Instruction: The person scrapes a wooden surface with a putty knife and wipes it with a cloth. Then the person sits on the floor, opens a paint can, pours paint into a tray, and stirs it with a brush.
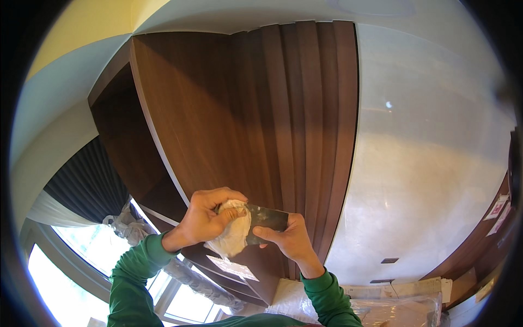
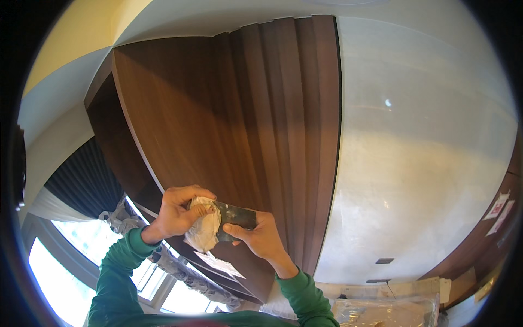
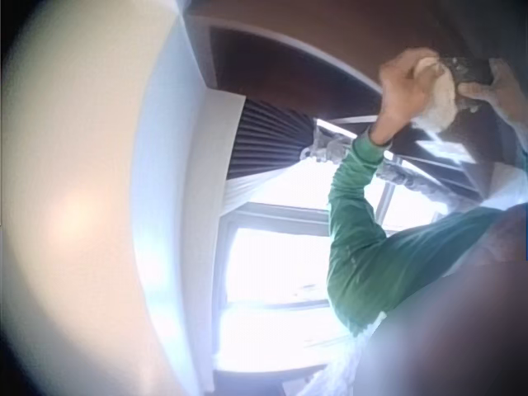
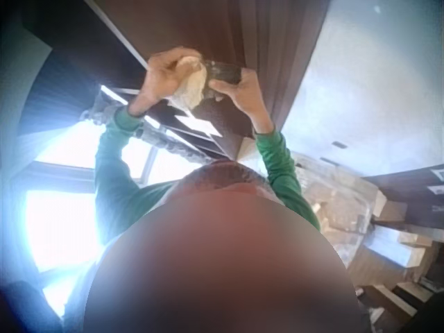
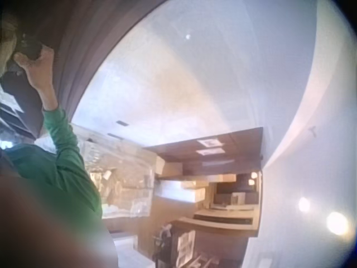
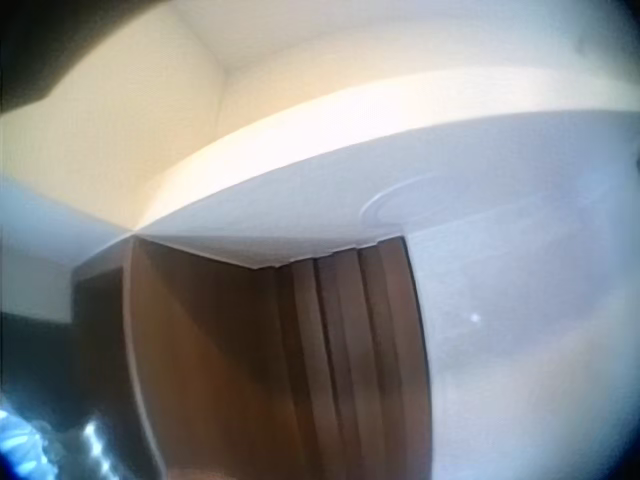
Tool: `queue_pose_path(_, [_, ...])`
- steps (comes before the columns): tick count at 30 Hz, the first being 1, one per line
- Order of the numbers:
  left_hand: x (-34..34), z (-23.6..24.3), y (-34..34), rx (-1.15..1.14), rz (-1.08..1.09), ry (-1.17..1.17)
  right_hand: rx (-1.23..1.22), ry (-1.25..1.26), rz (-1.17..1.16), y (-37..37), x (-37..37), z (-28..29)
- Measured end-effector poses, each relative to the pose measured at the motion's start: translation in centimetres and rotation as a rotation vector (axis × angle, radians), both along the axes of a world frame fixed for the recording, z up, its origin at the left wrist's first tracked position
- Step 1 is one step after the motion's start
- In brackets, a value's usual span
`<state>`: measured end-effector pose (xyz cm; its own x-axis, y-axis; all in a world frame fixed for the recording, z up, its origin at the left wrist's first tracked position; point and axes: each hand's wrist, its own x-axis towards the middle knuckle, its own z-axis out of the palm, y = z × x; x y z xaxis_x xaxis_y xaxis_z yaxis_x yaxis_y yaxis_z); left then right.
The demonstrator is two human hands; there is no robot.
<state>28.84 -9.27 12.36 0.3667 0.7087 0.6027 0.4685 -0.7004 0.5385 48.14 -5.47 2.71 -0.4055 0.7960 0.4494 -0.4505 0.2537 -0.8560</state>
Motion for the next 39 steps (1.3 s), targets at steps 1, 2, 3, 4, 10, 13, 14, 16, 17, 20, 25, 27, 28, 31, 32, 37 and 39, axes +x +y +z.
queue_pose_path(1, [-0.2,0.0,0.0,0.114,0.009,0.142,-0.029,0.012,0.003,-0.2,-0.2,0.0])
queue_pose_path(2, [-0.3,-0.2,-0.3,0.156,0.039,0.158,-0.06,0.021,0.003,-0.6,-0.3,0.0])
queue_pose_path(3, [-0.5,-0.1,-0.5,0.19,0.036,0.215,-0.095,0.022,0.0,-0.9,-0.3,-0.1])
queue_pose_path(4, [-0.8,0.0,-0.8,0.228,0.042,0.257,-0.042,-0.028,-0.043,-1.2,-0.2,-0.2])
queue_pose_path(10, [-4.7,4.7,-2.6,0.333,0.391,-0.175,0.519,-0.329,-0.65,-2.7,3.4,-0.2])
queue_pose_path(13, [-6.2,5.3,-3.0,0.248,0.317,-0.212,0.106,0.133,-0.554,-0.6,5.5,2.1])
queue_pose_path(14, [-6.4,5.3,-3.0,0.293,0.265,-0.078,0.178,0.237,-0.586,1.5,5.8,3.7])
queue_pose_path(16, [-6.9,5.5,-2.4,0.16,0.231,-0.056,0.301,0.375,-0.628,5.5,5.7,7.3])
queue_pose_path(17, [-7.1,5.9,-2.0,0.115,0.192,-0.021,0.33,0.421,-0.644,7.2,5.4,9.1])
queue_pose_path(20, [-7.5,6.4,-0.6,0.148,0.112,0.09,0.407,0.166,-0.684,11.0,5.3,14.0])
queue_pose_path(25, [-8.0,6.1,0.4,0.241,0.089,0.124,0.564,0.108,-0.915,18.9,1.0,22.6])
queue_pose_path(27, [-8.4,6.0,0.4,0.205,0.068,0.083,0.705,0.063,-1.0,21.1,-0.3,24.5])
queue_pose_path(28, [-8.6,6.0,0.4,0.188,0.058,0.065,0.747,0.026,-1.066,22.0,-1.0,25.3])
queue_pose_path(31, [-9.0,6.3,0.4,0.086,0.045,-0.025,0.683,-0.07,-1.102,24.3,-2.8,27.1])
queue_pose_path(32, [-9.0,6.4,0.4,0.064,0.043,-0.038,0.691,-0.077,-1.115,24.9,-3.2,27.4])
queue_pose_path(37, [-8.9,6.4,0.7,0.107,0.035,-0.008,0.715,-0.102,-1.189,27.1,-4.1,28.2])
queue_pose_path(39, [-9.0,6.4,0.9,0.092,0.026,-0.018,0.726,-0.145,-1.185,27.7,-3.9,28.3])
